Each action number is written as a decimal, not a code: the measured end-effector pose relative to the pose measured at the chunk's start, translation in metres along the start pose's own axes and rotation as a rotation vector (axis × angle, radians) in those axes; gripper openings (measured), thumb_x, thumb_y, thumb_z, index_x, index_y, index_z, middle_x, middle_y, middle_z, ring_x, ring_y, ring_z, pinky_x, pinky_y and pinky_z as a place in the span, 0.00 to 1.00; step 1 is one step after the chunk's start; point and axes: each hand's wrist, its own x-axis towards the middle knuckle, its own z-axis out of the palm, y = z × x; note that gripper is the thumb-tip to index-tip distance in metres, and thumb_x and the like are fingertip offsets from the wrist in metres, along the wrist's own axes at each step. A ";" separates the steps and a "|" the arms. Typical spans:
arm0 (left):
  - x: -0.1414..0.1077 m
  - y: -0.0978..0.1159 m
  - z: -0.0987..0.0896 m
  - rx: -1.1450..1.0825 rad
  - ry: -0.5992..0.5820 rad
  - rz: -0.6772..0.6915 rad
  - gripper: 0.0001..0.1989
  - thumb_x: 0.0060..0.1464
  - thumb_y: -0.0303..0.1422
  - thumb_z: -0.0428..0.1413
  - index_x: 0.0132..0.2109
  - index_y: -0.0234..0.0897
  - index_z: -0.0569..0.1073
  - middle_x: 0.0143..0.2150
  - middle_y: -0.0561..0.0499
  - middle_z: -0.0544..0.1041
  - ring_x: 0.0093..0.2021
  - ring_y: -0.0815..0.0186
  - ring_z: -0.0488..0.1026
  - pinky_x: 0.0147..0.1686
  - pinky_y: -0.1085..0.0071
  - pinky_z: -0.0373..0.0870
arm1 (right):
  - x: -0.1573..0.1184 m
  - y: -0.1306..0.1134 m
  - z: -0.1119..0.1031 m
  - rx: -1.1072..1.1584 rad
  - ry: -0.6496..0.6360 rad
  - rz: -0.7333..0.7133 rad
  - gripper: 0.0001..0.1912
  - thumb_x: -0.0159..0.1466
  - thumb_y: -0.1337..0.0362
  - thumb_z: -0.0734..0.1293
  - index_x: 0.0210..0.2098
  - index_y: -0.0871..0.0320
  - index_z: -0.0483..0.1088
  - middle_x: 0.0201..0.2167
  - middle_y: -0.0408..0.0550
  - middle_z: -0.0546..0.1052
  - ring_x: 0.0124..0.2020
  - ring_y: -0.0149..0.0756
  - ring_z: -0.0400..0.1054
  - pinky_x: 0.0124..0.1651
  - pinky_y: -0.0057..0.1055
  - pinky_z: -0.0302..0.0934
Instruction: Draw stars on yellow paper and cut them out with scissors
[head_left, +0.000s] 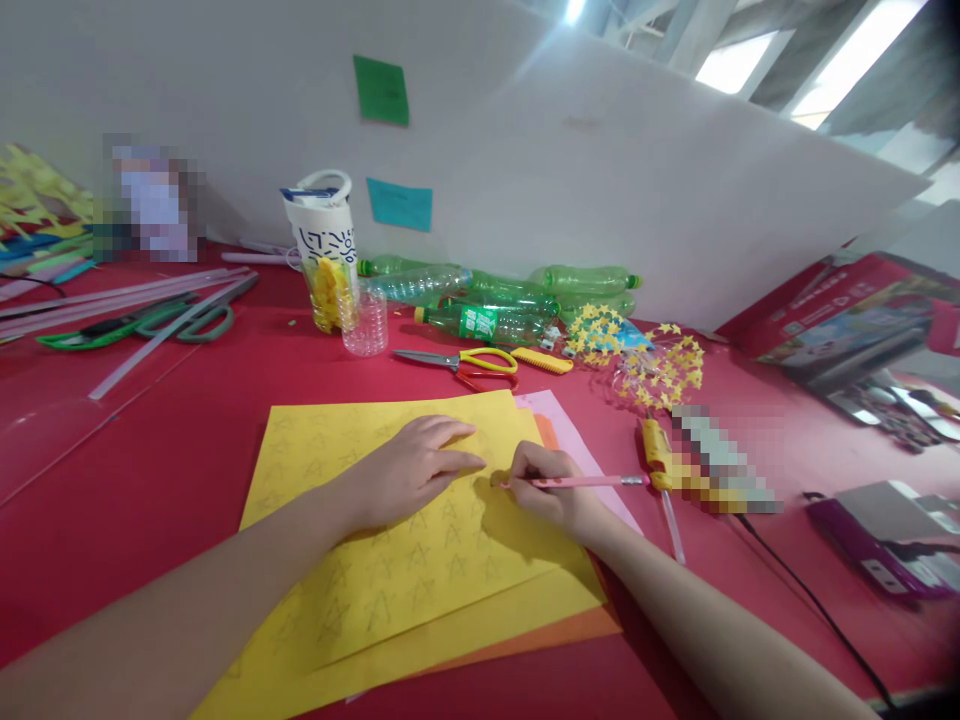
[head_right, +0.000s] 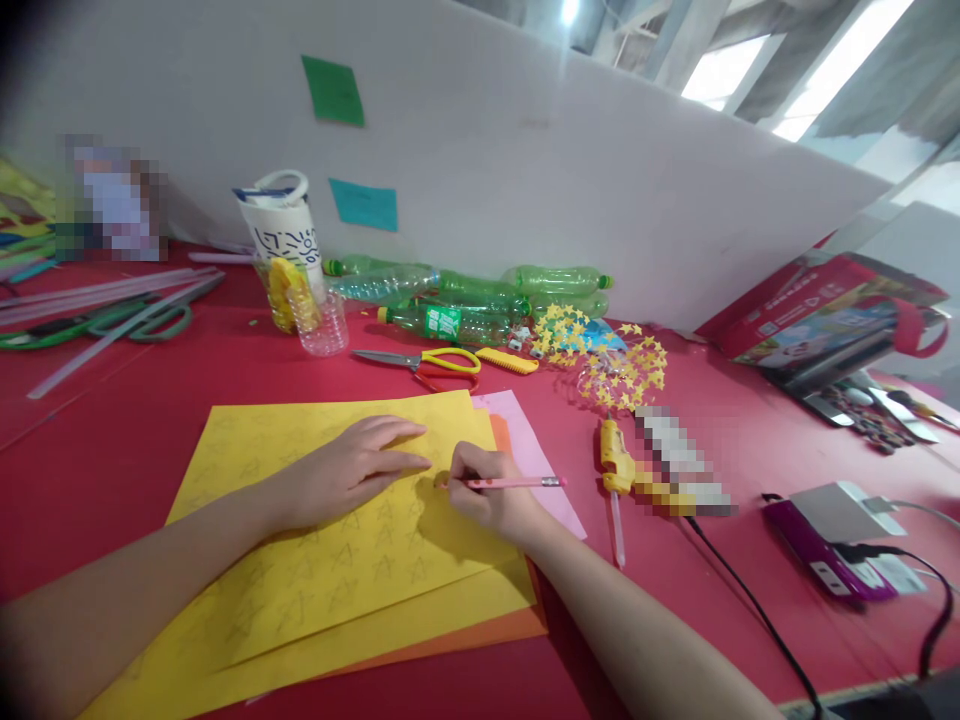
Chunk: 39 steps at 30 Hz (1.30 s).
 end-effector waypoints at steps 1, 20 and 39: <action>0.000 0.000 0.000 -0.003 0.002 0.002 0.16 0.62 0.35 0.44 0.52 0.54 0.70 0.60 0.52 0.63 0.58 0.58 0.58 0.56 0.57 0.54 | 0.000 0.000 0.000 0.024 0.002 0.012 0.07 0.54 0.71 0.60 0.22 0.57 0.58 0.17 0.37 0.62 0.20 0.26 0.55 0.23 0.23 0.47; -0.002 -0.004 -0.003 0.014 -0.012 -0.001 0.16 0.63 0.34 0.43 0.54 0.52 0.69 0.60 0.50 0.62 0.58 0.58 0.58 0.56 0.57 0.54 | -0.008 0.001 -0.008 0.186 -0.061 0.121 0.04 0.54 0.71 0.63 0.24 0.59 0.63 0.19 0.39 0.66 0.20 0.25 0.55 0.22 0.22 0.46; -0.002 -0.006 -0.001 0.011 0.020 0.021 0.16 0.63 0.35 0.43 0.54 0.52 0.69 0.60 0.50 0.62 0.58 0.58 0.58 0.55 0.56 0.56 | -0.006 0.002 -0.004 0.112 -0.039 0.114 0.05 0.54 0.70 0.62 0.24 0.57 0.60 0.17 0.37 0.64 0.19 0.26 0.56 0.22 0.23 0.47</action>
